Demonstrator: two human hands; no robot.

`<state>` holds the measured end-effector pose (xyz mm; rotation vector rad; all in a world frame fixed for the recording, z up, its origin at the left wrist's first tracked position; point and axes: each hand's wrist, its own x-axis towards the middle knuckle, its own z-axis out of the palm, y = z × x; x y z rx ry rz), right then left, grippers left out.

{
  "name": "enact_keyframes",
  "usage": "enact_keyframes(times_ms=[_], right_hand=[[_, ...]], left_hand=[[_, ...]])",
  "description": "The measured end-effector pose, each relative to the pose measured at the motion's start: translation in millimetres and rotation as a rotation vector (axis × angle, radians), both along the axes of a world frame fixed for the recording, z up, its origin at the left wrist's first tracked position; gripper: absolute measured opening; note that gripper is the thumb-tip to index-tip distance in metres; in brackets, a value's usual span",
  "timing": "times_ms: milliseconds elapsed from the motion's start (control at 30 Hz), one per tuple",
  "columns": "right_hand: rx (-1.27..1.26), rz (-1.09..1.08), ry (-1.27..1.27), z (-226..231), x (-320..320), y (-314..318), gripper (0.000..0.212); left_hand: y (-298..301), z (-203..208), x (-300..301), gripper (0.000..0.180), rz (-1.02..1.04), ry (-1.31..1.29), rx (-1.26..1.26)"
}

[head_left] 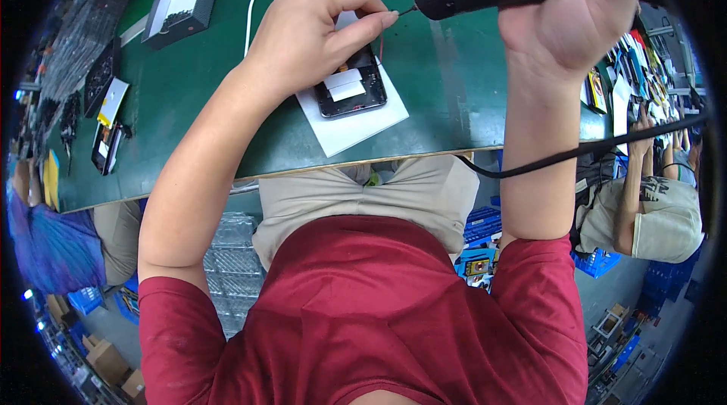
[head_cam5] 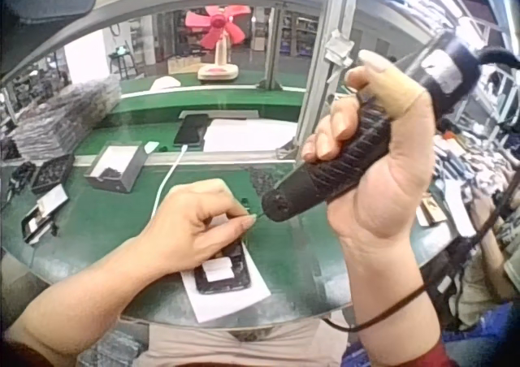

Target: Assemble an electronic device by installing components and fastening them with an electric screwdriver on an assembly line.

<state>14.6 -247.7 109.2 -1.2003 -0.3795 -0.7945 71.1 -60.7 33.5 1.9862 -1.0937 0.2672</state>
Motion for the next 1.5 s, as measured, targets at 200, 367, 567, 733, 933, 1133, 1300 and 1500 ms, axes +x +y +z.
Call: enact_keyframes(times_ms=[200, 367, 567, 733, 933, 1133, 1300, 1500], right_hand=[[0.113, 0.190, 0.028, 3, -9, 9, 0.041], [-0.080, -0.035, 0.131, 3, -11, 24, 0.044], [-0.048, 0.613, 0.055, 11, 4, -34, 0.042], [-0.045, 0.571, 0.049, 9, 7, -39, 0.045], [-0.024, 0.589, 0.066, 12, 11, -43, 0.051], [-0.057, 0.558, 0.080, 10, 12, -37, 0.049], [-0.109, 0.528, 0.097, 6, 10, -22, 0.045], [-0.170, 0.484, 0.114, 0, 3, -4, 0.041]], left_hand=[[9, -10, -14, 0.010, -0.020, -0.055, -0.098], [19, -18, -17, 0.007, 0.000, -0.036, -0.160], [14, -20, -17, 0.007, -0.029, -0.016, -0.254], [18, -23, -15, 0.007, -0.043, -0.048, -0.286], [20, -23, -16, 0.008, -0.012, -0.040, -0.292], [18, -25, -16, 0.009, 0.004, -0.053, -0.286], [18, -27, -16, 0.014, 0.053, -0.079, -0.250], [16, -26, -20, 0.019, 0.051, -0.021, -0.179]])
